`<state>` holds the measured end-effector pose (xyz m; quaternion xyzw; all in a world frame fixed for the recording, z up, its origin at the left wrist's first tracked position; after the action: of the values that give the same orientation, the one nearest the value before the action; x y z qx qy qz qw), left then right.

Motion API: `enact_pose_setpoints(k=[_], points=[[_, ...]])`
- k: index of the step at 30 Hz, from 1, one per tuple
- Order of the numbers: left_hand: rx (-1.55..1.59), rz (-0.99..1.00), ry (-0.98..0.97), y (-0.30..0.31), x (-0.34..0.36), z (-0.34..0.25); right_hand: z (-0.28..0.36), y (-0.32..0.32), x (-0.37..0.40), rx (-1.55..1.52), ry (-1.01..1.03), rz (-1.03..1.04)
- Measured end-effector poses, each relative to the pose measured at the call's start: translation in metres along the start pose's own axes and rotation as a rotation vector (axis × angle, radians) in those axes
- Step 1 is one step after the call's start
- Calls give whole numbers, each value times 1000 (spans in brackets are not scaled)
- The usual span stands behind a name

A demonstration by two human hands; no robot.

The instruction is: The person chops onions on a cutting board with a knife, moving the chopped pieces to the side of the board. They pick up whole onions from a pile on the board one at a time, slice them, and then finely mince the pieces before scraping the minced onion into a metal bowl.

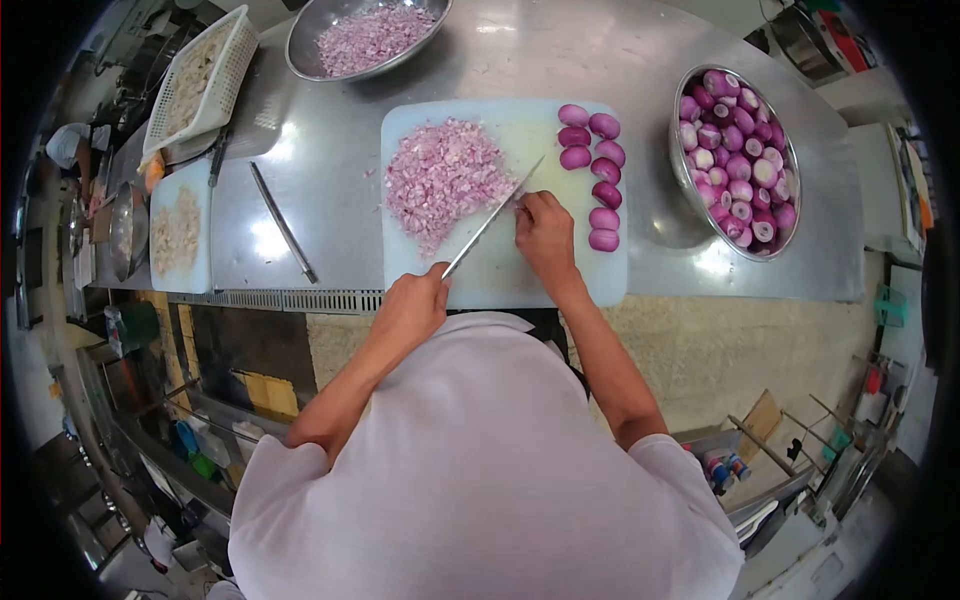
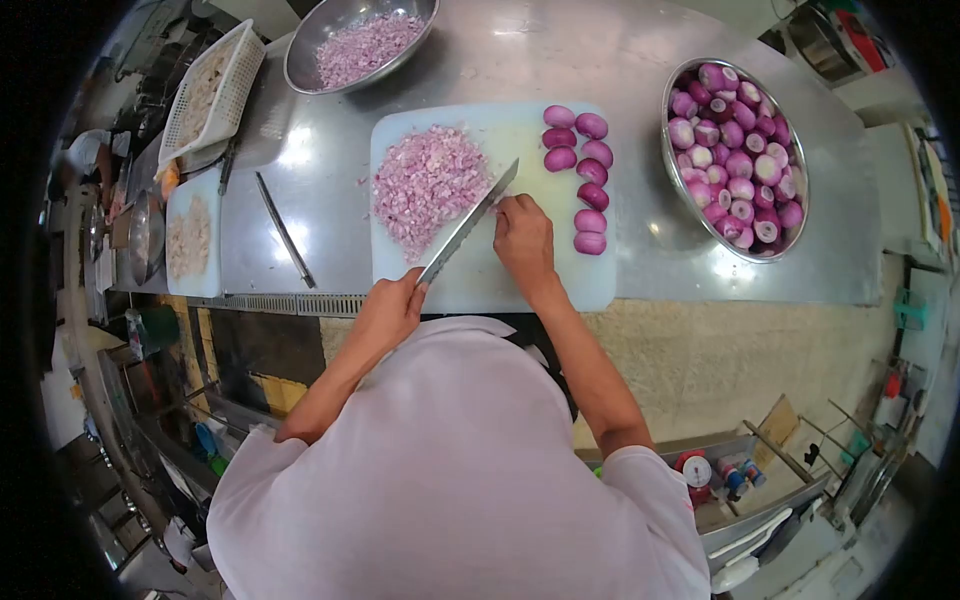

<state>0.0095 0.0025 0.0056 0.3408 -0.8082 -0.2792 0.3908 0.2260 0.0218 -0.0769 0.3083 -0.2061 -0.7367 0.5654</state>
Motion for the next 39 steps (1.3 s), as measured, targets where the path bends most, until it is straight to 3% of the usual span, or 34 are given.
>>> enact_pose_setpoints(k=[9, 39], points=[[61, -67, -53, -2, 2, 4, 2, 2, -2, -34, -26, -11], [3, 33, -33, -3, -10, 1, -7, 4, 3, 25, -60, -54]])
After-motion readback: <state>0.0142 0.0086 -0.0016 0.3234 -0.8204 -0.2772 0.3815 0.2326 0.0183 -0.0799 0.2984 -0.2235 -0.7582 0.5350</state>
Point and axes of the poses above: each hand's wrist, its own x-axis away from the middle knuckle, its own y-axis out of the back of the hand, z = x × y, the point moved 1 cm from there along -x, towards the middle knuckle, and after that the axes turned 4 degrees about z, right-handed, at the moved point
